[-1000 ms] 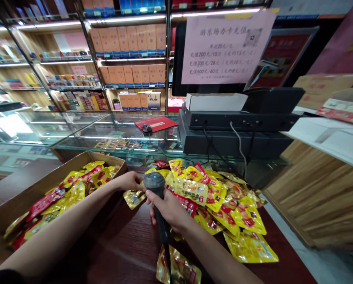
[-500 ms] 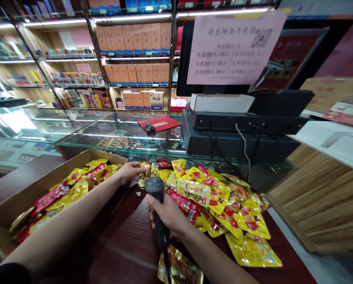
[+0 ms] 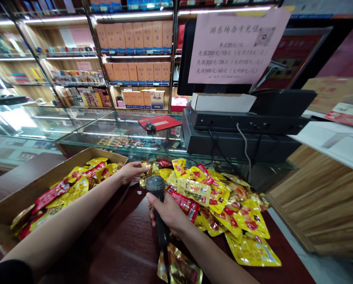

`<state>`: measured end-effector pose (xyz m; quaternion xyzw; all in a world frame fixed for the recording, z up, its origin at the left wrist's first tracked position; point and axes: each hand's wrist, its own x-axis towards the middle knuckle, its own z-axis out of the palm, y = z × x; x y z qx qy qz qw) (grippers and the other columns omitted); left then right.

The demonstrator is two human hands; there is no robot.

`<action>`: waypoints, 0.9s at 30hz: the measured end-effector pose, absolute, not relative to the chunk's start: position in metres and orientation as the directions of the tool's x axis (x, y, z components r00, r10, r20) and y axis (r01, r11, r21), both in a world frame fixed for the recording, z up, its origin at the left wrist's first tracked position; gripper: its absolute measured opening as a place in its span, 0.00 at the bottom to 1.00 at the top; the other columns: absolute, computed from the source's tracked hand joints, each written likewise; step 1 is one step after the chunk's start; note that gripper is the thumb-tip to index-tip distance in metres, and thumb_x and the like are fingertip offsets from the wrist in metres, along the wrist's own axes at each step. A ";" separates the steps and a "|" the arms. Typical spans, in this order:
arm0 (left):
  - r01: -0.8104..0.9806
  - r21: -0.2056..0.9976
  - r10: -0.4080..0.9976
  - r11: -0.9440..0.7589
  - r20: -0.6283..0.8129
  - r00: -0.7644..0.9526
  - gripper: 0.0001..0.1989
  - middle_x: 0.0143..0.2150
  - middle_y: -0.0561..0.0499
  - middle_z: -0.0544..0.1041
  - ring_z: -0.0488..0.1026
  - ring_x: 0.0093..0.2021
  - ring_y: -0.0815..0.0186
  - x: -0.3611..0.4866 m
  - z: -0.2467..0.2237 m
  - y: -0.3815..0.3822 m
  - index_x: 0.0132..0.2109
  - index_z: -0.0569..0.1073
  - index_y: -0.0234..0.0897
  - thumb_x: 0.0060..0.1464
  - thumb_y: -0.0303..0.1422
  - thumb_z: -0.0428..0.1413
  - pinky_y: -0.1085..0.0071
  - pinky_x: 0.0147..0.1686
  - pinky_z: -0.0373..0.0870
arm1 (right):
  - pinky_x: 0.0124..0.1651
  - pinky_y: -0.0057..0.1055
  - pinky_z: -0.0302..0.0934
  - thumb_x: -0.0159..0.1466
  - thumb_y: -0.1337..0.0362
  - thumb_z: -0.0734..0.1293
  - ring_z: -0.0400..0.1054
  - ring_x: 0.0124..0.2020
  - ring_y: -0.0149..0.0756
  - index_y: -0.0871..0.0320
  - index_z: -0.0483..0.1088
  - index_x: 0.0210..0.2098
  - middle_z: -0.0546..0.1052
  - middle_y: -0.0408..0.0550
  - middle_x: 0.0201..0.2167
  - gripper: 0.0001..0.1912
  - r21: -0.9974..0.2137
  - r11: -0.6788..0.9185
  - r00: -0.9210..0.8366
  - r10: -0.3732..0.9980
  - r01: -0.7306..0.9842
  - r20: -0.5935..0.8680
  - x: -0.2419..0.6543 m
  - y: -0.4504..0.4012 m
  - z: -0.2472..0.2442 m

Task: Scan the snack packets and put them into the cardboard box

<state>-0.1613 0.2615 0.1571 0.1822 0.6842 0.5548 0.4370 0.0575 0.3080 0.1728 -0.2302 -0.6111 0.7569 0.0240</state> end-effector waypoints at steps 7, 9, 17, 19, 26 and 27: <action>-0.236 0.914 0.736 0.329 -0.405 -0.542 0.31 0.37 0.50 0.78 0.73 0.28 0.70 -0.163 0.156 0.262 0.40 0.74 0.37 0.27 0.44 0.70 0.74 0.26 0.68 | 0.17 0.22 0.54 0.56 0.42 0.65 0.60 0.12 0.25 0.58 0.60 0.31 0.67 0.36 0.14 0.24 -0.936 -0.254 -0.893 0.319 0.242 -0.318 0.058 0.307 0.173; -0.236 0.914 0.736 0.331 -0.407 -0.541 0.31 0.37 0.50 0.77 0.73 0.28 0.70 -0.163 0.155 0.262 0.40 0.74 0.37 0.26 0.44 0.70 0.75 0.26 0.68 | 0.17 0.22 0.54 0.56 0.42 0.65 0.61 0.12 0.25 0.58 0.60 0.31 0.67 0.36 0.14 0.24 -0.936 -0.254 -0.892 0.319 0.244 -0.319 0.058 0.307 0.173; -0.228 0.916 0.734 0.329 -0.400 -0.549 0.33 0.36 0.51 0.77 0.72 0.28 0.70 -0.165 0.152 0.263 0.41 0.74 0.37 0.25 0.46 0.70 0.75 0.25 0.67 | 0.17 0.22 0.56 0.56 0.41 0.65 0.60 0.12 0.24 0.59 0.61 0.30 0.67 0.36 0.13 0.25 -0.937 -0.259 -0.894 0.322 0.233 -0.312 0.058 0.308 0.170; -0.202 0.919 0.719 0.340 -0.392 -0.574 0.30 0.32 0.52 0.76 0.70 0.26 0.72 -0.164 0.153 0.263 0.38 0.74 0.36 0.25 0.46 0.70 0.76 0.24 0.66 | 0.17 0.22 0.56 0.56 0.42 0.65 0.60 0.13 0.24 0.59 0.61 0.29 0.67 0.37 0.14 0.24 -0.938 -0.261 -0.897 0.320 0.227 -0.305 0.057 0.308 0.169; -0.220 0.919 0.740 0.327 -0.394 -0.545 0.32 0.35 0.51 0.77 0.71 0.27 0.71 -0.165 0.152 0.263 0.40 0.74 0.37 0.25 0.45 0.70 0.75 0.26 0.67 | 0.17 0.21 0.55 0.57 0.42 0.65 0.60 0.12 0.24 0.59 0.62 0.30 0.67 0.37 0.14 0.24 -0.938 -0.262 -0.899 0.314 0.229 -0.307 0.058 0.308 0.169; -0.233 0.916 0.742 0.326 -0.401 -0.538 0.33 0.36 0.51 0.77 0.72 0.28 0.70 -0.166 0.151 0.263 0.41 0.74 0.37 0.25 0.45 0.70 0.74 0.26 0.67 | 0.17 0.21 0.55 0.57 0.42 0.65 0.61 0.12 0.24 0.59 0.62 0.30 0.67 0.37 0.14 0.24 -0.938 -0.260 -0.900 0.309 0.229 -0.306 0.058 0.308 0.169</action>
